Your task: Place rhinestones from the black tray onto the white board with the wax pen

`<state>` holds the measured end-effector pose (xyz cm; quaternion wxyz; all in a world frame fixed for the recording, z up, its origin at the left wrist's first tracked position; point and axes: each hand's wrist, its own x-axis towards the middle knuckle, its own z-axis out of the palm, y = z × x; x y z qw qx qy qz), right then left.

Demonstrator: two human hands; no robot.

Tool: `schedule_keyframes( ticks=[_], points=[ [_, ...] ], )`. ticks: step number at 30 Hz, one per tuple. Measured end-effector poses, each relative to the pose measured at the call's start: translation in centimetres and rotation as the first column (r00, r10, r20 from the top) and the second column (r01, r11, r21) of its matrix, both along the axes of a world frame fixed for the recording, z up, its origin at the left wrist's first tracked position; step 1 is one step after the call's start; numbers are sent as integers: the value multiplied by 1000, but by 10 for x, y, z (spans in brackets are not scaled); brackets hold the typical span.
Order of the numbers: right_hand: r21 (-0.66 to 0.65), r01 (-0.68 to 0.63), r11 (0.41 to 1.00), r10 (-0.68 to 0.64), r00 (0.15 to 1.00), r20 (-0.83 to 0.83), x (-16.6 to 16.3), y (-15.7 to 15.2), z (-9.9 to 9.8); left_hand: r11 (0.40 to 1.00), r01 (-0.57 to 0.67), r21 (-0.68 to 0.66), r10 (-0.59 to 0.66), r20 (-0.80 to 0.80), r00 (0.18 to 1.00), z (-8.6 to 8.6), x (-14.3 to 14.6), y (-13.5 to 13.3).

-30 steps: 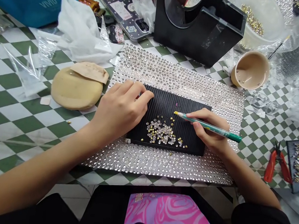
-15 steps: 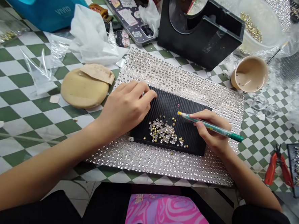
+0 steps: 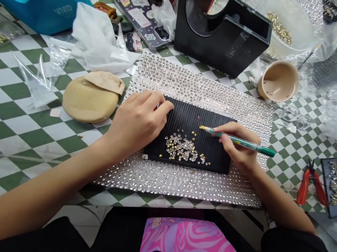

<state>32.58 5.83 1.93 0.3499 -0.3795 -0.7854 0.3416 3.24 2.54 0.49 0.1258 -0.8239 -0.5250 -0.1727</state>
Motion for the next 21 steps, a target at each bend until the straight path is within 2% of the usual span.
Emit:
schedule_keyframes(
  ticks=[4, 8, 13, 16, 21],
  points=[
    [1, 59, 998, -59, 993, -100, 2, -1, -3, 1000, -1, 8, 1, -18, 1000, 4, 1, -2],
    [-2, 128, 992, -127, 976, -178, 7, 2, -4, 1000, 7, 3, -7, 35, 999, 1, -1, -2],
    [102, 270, 957, -238, 939, -248, 20, 22, -3, 1000, 3, 2, -3, -23, 1000, -1, -2, -2],
    [141, 318, 938, -281, 931, -231, 26, 34, -7, 1000, 1, 4, 0, -36, 999, 1, -2, -3],
    [194, 319, 928, -296, 945, -141, 30, 40, -17, 999, 14, -33, -14, 9, 1000, 4, -3, -3]
  ],
)
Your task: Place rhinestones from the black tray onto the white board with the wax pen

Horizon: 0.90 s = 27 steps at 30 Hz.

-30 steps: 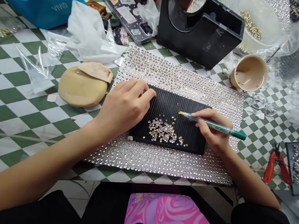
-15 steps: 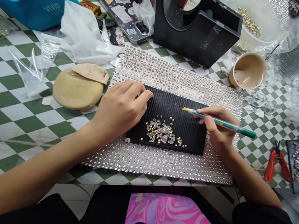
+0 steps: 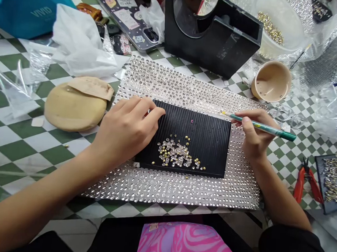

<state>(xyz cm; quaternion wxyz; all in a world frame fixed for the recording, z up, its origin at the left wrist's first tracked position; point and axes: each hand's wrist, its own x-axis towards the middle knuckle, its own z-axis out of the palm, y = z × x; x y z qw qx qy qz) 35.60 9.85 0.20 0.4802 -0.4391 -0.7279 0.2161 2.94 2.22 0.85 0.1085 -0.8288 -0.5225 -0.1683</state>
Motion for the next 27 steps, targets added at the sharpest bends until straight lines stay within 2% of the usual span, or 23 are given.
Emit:
schedule_keyframes(
  ticks=[6, 10, 17, 22, 25, 27],
  points=[
    [35, 31, 999, -33, 998, 47, 0, -1, 0, 997, 5, 78, 2, -85, 996, 0, 1, 0],
    [15, 52, 999, -53, 991, 126, 1, 0, 1, 996, 13, 93, -5, -83, 996, 0, 1, 0],
    [-12, 12, 1000, -11, 996, 87, -1, 0, 2, 996, 14, 89, -7, -77, 997, 0, 0, 1],
    [10, 34, 999, -34, 997, 65, -2, 1, -1, 995, 20, 100, -12, -84, 996, -1, 0, 1],
    [34, 25, 999, -25, 1000, 9, -2, -2, 6, 995, 11, 100, -5, -65, 998, -5, 0, 2],
    [10, -62, 998, 62, 998, 28, -4, -9, 17, 995, 4, 97, 2, -62, 998, -7, 0, 2]
  ],
)
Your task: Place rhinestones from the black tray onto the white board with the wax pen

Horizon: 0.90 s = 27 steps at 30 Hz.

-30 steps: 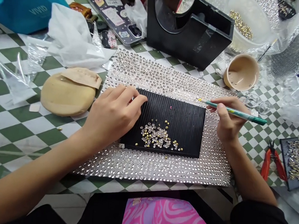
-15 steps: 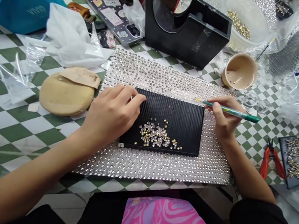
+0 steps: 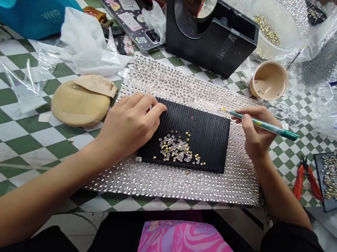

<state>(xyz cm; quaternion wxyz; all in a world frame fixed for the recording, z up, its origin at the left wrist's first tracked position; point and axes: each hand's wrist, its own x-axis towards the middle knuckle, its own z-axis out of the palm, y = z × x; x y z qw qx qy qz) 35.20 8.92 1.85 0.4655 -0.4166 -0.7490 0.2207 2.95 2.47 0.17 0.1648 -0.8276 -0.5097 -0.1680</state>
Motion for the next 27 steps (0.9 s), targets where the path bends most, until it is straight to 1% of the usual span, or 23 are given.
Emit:
schedule_keyframes(
  ticks=[1, 3, 5, 6, 8, 11, 19, 27],
  points=[
    [-26, -70, 997, 70, 997, 33, -2, -5, 6, 1000, -2, -1, 2, -2, 1000, -1, 0, 0],
    [-89, -249, 964, 258, 960, 108, -7, -16, 15, 1000, -6, -7, 6, -13, 1000, -1, 1, 0],
    [-133, -366, 921, 383, 913, 139, -14, -25, 18, 1000, -12, -4, 12, -14, 1000, -1, 1, -1],
    [-152, -396, 905, 416, 899, 136, -17, -28, 17, 1000, -13, -1, 13, -10, 1000, 0, 1, -1],
    [-194, -411, 891, 435, 895, 102, -21, -30, 12, 1000, -13, 1, 13, 3, 1000, -1, 1, 0],
    [-227, -391, 892, 417, 905, 78, -23, -28, 4, 1000, -9, -21, 9, 20, 1000, -1, 2, 0],
    [-167, -417, 893, 439, 890, 122, -25, -26, 2, 993, -7, -115, 20, 111, 994, 0, 2, 1],
    [-143, -449, 882, 466, 876, 124, -26, -25, 1, 995, -18, -96, 24, 60, 998, 0, 2, 2]
  ],
)
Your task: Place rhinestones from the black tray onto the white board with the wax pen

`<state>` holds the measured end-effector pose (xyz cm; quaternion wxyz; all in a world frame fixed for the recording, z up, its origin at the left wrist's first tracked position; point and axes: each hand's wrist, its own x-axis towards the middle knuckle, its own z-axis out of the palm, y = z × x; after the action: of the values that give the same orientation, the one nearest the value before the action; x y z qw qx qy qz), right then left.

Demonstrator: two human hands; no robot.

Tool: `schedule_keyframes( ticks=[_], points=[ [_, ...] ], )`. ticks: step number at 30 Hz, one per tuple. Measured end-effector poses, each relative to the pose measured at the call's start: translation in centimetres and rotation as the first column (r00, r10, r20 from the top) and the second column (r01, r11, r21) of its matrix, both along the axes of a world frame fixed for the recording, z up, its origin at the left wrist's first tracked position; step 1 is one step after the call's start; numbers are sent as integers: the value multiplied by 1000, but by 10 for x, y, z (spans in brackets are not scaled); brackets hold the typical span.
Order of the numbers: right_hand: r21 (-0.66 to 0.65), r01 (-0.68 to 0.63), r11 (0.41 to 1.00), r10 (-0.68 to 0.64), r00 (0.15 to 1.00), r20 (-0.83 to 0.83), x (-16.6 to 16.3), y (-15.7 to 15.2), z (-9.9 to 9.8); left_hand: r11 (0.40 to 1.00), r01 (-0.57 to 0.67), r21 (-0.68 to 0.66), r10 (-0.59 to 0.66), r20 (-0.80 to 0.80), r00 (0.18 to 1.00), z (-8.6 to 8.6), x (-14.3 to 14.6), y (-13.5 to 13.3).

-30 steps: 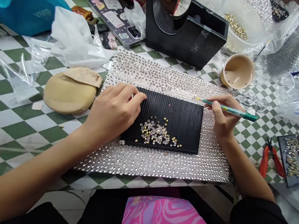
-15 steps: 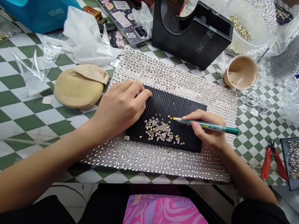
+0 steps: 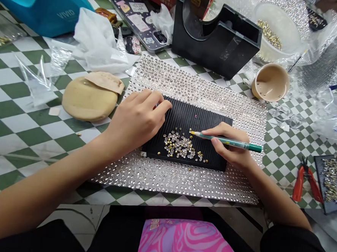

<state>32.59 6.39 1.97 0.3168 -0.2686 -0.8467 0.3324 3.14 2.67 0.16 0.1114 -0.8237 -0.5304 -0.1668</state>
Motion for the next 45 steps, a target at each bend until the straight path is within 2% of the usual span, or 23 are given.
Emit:
schedule_keyframes(
  ticks=[7, 15, 19, 21, 24, 27, 30, 38, 45],
  points=[
    [-9, 18, 1000, -18, 1000, 0, 1, 0, -1, 999, 23, 25, -23, -21, 1000, 2, 0, 0],
    [48, -23, 999, 21, 999, 39, -2, 0, 2, 998, 25, 59, -22, -52, 998, 0, 0, 1],
    [29, -12, 1000, 12, 1000, 2, -2, -2, 2, 993, 37, 116, -25, -97, 995, 2, 0, 0],
    [4, 34, 999, -34, 998, -48, 2, 0, 3, 990, 41, 133, -28, -103, 994, 5, 0, -2],
    [-8, 186, 983, -185, 971, -152, 13, 11, 4, 996, 15, 94, -1, -140, 990, 9, 0, -3],
    [29, 370, 929, -353, 904, -241, 25, 28, 0, 997, 24, 78, -12, -152, 988, 9, -1, -4],
    [43, 493, 869, -469, 847, -251, 31, 41, -7, 995, 28, 99, -15, -125, 992, 5, -2, -3],
    [33, 545, 838, -537, 834, -125, 31, 46, -18, 998, 3, 62, 2, -91, 996, 2, -1, -3],
    [9, 507, 862, -500, 852, -153, 29, 46, -18, 998, 9, 69, -3, -77, 997, -1, -2, -3]
  ],
)
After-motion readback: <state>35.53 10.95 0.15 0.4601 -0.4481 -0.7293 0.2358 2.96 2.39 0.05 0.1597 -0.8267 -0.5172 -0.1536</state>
